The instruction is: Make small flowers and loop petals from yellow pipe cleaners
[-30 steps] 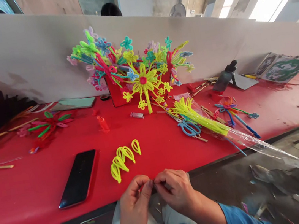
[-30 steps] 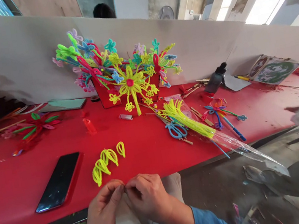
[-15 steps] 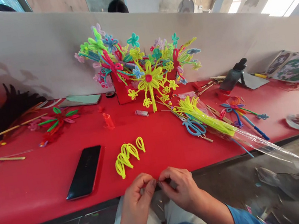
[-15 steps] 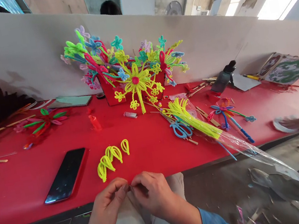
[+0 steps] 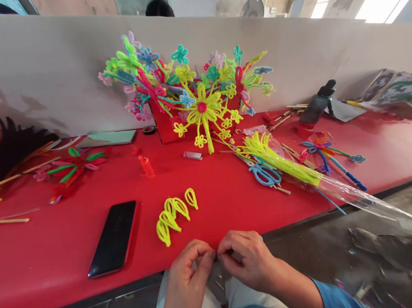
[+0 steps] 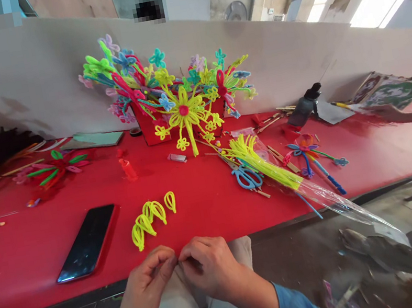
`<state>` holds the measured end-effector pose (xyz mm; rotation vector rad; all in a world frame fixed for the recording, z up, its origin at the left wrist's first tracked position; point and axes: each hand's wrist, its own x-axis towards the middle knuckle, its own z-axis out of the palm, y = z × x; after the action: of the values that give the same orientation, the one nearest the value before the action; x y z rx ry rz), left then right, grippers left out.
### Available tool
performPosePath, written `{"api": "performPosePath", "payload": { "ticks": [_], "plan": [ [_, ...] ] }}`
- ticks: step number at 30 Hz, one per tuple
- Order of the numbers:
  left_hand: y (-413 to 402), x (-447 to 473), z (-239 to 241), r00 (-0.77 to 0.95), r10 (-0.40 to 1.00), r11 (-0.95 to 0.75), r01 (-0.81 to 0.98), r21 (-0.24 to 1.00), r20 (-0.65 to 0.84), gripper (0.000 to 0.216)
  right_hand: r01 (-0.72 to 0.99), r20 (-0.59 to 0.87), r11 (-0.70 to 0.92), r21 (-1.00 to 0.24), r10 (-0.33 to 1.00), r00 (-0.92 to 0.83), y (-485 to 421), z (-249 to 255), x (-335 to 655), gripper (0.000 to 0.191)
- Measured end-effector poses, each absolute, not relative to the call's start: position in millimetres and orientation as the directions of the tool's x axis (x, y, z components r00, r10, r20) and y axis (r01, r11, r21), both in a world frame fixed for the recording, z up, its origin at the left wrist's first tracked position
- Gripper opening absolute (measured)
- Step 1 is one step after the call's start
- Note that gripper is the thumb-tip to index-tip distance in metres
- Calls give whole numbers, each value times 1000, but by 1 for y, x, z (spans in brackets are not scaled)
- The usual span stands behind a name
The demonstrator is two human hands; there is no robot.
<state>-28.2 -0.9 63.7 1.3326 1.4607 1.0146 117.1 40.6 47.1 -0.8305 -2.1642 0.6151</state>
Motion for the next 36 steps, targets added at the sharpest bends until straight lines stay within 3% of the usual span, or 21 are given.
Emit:
{"api": "performPosePath", "payload": {
  "ticks": [7,15,22,36],
  "plan": [
    [-1,-30,60,0,992,120,259,958,-124,26,381,465,702,-602,696,-547,40,48,116,16],
    [0,-30,60,31,993,103,212,972,-112,22,383,260,435,-815,865,-429,37,45,116,9],
    [1,-30,58,14,994,98,251,963,-105,22,366,407,598,-713,778,-479,40,41,117,13],
    [0,-31,56,36,996,62,347,936,-79,20,409,358,551,-727,813,-459,40,36,119,11]
  ]
}}
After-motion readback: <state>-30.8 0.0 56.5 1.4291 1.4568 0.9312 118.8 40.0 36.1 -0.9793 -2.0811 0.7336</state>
